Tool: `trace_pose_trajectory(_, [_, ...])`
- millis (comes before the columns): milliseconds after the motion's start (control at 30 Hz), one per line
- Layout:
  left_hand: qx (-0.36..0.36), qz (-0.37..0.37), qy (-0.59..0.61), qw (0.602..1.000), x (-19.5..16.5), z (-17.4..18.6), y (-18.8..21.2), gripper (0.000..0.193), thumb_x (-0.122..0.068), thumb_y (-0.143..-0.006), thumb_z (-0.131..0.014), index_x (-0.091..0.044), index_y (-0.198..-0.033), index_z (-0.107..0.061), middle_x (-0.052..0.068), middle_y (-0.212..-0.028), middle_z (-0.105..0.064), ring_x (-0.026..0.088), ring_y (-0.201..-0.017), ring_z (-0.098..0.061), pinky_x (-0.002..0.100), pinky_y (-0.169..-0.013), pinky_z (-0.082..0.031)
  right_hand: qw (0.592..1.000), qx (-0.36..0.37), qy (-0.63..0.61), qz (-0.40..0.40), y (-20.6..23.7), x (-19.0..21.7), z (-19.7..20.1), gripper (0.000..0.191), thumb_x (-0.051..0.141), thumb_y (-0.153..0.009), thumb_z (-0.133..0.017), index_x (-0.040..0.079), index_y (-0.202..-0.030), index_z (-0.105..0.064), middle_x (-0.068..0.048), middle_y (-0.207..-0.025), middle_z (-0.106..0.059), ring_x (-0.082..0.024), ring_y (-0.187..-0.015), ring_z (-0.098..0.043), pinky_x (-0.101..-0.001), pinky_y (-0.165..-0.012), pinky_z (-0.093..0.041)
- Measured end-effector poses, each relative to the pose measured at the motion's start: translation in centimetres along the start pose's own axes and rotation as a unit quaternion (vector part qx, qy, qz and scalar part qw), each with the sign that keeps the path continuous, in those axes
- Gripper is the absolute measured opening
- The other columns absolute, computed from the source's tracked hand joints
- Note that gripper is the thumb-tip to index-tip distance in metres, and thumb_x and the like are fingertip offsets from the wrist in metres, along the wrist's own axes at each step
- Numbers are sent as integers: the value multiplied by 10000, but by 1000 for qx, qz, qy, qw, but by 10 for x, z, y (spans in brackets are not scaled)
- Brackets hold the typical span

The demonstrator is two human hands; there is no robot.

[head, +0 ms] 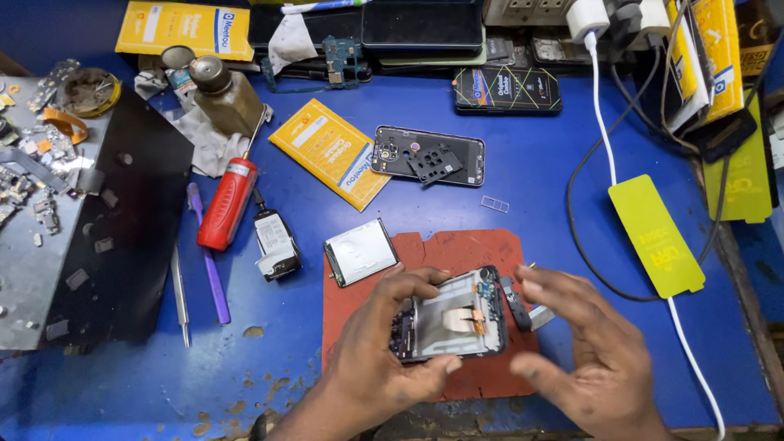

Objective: The person repairs a smartphone at a workbench. They pry open the phone, remove the battery, clean the inside with a cloth, then work on the cracked screen assembly, prying and separating the broken display from the frame by hand.

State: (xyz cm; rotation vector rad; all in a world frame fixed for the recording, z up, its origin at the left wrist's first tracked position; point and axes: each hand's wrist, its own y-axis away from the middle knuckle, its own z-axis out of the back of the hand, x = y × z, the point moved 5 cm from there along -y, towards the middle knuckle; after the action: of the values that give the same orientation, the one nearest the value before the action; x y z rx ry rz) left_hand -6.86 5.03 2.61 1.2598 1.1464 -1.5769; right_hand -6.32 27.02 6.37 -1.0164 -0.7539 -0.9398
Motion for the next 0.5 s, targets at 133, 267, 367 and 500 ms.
trace_pose_trajectory(133, [0, -109, -148, 983, -17, -5, 0, 725, -191, -757, -894, -101, -1337, -468, 155, -1422, -601, 347, -1351, -615, 607, -1251, -314, 988, 78, -123, -56, 1, -10, -9, 928, 99, -729, -855, -33, -1525, -396, -226, -1603, -443, -322, -1514, -419, -463, -1240, -349])
trace_pose_trajectory(267, [34, -113, -188, 975, -23, -8, 0, 778, -247, -812, -874, -97, -1435, -433, 153, -1459, -563, 365, -1384, -566, 636, -1268, -285, 983, 79, -137, -89, 7, -23, -7, 895, 69, -734, -884, -37, -1497, -429, -244, -1557, -495, -323, -1470, -470, -478, -1237, -361])
trace_pose_trajectory(367, [61, -109, -214, 969, -26, -3, 2, 888, -293, -794, -878, -84, -1504, -387, 177, -1480, -527, 379, -1416, -496, 630, -1243, -246, 982, 78, -134, -111, 13, -32, 0, 905, 78, -723, -892, -20, -1492, -424, -242, -1535, -512, -314, -1458, -482, -473, -1243, -349])
trace_pose_trajectory(500, [66, -62, -254, 963, -19, 18, 10, 965, -292, -706, -900, -77, -1490, -382, 212, -1451, -499, 398, -1416, -409, 591, -1208, -206, 987, 110, 25, -118, 17, -41, 8, 936, 154, -661, -919, 37, -1458, -442, -164, -1472, -583, -274, -1406, -534, -431, -1195, -391])
